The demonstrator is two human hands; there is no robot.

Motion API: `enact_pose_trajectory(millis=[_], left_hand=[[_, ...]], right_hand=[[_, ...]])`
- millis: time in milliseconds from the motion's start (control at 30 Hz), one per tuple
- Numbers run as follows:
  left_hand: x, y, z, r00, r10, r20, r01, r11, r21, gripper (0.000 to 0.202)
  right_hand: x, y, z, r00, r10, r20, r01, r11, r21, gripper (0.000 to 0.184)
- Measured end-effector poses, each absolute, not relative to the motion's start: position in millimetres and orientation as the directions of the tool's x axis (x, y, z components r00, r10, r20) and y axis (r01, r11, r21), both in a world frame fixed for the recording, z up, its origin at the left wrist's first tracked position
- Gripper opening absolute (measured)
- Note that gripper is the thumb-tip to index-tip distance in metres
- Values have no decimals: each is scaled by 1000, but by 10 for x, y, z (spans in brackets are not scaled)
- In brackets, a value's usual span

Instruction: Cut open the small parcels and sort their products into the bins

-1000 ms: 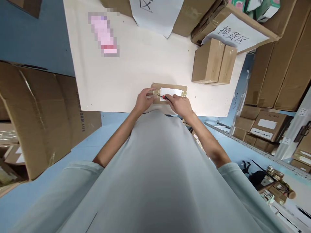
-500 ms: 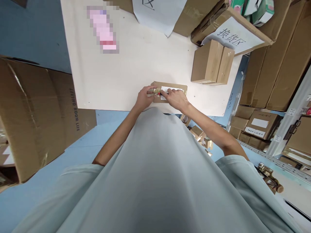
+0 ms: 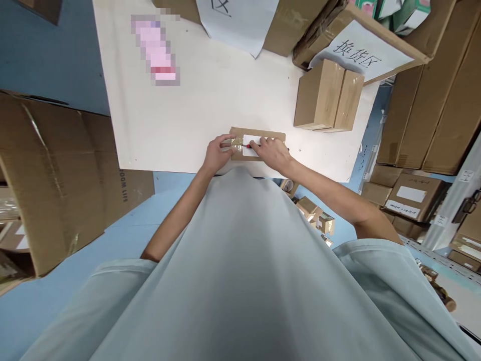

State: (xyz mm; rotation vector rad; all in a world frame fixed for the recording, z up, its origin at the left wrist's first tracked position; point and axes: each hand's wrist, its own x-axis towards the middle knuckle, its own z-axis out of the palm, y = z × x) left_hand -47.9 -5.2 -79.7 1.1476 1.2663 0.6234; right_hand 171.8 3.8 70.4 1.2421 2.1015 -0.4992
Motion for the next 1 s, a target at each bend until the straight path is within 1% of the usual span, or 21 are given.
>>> enact_pose_trajectory(millis=[100, 267, 333, 433, 600, 700, 767, 867, 933, 1000], left_hand=[[-481, -54, -754, 234, 883, -407, 214, 362, 907, 53], [-485, -46, -699, 223, 879, -423, 216, 378, 900, 54], [-477, -43, -682, 207, 876, -435, 218, 392, 894, 55], [-455, -41, -663, 183, 876, -447, 224, 405, 886, 55], [-431, -50, -658, 135, 880, -456, 261, 412, 873, 56], [-436, -55, -655, 104, 884, -456, 293, 411, 863, 54], [-428, -59, -639, 90, 883, -460, 321, 412, 853, 53], [-335, -86, -587, 52, 885, -464, 407, 405, 819, 46], [-196, -135, -548, -16, 923, -385, 519, 336, 786, 43], [-15, -207, -519, -56, 975, -216, 653, 199, 731, 51]], right_hand=[[2017, -46, 677, -315, 672, -670, 904, 427, 4, 56], [2739, -260, 735, -184, 727, -661, 969, 248, 3, 50], [2961, -329, 741, -166, 728, -666, 973, 229, 7, 52], [3162, -383, 655, -190, 750, -634, 973, 230, -18, 54], [3376, -471, 302, -206, 795, -571, 978, 183, -97, 47], [3431, -613, 21, -191, 830, -524, 973, 89, -214, 42], [3400, -729, -181, -166, 860, -482, 941, -8, -338, 41], [3279, -867, -450, -109, 895, -432, 845, -146, -515, 41], [3201, -914, -575, -82, 906, -415, 773, -205, -600, 42], [3158, -934, -649, -72, 913, -402, 714, -234, -660, 43]])
